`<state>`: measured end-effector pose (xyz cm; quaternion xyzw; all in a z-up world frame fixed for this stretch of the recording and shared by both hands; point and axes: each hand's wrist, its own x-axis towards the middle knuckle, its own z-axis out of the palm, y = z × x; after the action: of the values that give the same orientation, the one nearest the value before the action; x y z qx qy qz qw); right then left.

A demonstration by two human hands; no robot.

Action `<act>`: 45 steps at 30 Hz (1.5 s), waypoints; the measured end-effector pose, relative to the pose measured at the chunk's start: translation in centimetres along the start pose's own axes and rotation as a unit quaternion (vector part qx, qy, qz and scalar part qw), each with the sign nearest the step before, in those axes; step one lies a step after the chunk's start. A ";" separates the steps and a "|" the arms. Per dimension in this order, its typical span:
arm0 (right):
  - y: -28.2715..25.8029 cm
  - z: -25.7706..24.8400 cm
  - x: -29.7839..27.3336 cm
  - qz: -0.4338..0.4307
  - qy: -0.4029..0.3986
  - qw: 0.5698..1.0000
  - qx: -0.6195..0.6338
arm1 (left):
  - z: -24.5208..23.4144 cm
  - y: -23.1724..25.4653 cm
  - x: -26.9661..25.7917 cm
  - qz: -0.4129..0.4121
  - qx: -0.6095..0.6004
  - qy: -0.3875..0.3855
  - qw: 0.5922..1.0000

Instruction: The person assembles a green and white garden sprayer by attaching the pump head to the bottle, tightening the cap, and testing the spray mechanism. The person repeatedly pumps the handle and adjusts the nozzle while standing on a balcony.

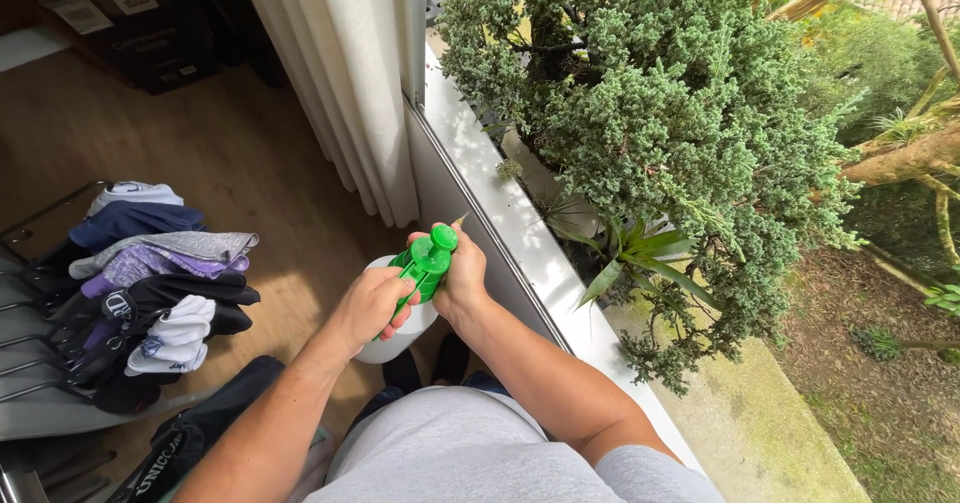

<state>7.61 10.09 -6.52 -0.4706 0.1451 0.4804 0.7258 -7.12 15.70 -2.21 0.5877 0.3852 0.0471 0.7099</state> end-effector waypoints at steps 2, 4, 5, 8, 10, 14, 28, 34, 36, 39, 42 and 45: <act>-0.1 0.1 -0.2 0.001 0.000 1.000 0.001 | 0.0 0.2 -0.1 -0.001 0.001 -0.001 1.000; -0.3 0.1 -0.3 0.001 0.001 1.000 0.002 | 0.0 0.6 -0.2 -0.002 0.003 -0.004 1.000; -0.4 0.2 -0.4 0.005 0.000 1.000 0.004 | 0.1 0.9 -0.4 0.001 0.005 -0.004 1.000; -0.5 0.2 -0.4 0.009 -0.001 1.000 0.006 | 0.3 1.2 -0.5 0.005 0.008 -0.003 1.000; -0.5 0.1 -0.2 0.010 -0.002 1.000 0.007 | 0.4 1.3 -0.5 0.005 0.010 -0.003 1.000; -0.3 -0.2 0.4 0.015 -0.005 1.000 0.012 | 0.5 2.1 -0.7 -0.004 0.009 0.000 1.000; -0.8 -0.3 0.7 0.023 0.000 1.000 0.015 | 0.5 2.1 0.2 -0.025 0.012 -0.005 1.000; -0.7 -0.5 1.4 0.019 0.008 1.000 0.018 | 0.7 2.8 0.2 -0.025 0.025 -0.010 0.999; -0.6 -0.5 1.6 0.021 0.010 0.999 0.022 | 0.6 3.1 0.2 -0.037 0.031 -0.005 0.999; -0.7 -0.5 1.6 0.023 0.013 0.999 0.022 | 0.6 3.7 0.1 -0.042 0.038 -0.005 0.998; -1.2 -0.1 0.7 0.018 0.013 1.000 0.021 | 0.8 3.2 0.2 -0.024 0.032 -0.016 0.999; -1.5 0.2 0.2 0.005 0.015 1.000 0.017 | 0.7 3.5 0.0 -0.015 0.018 -0.016 1.000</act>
<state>8.96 10.21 -5.75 -0.4642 0.1660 0.4742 0.7294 -5.32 16.20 0.80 0.5951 0.3833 0.0208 0.7061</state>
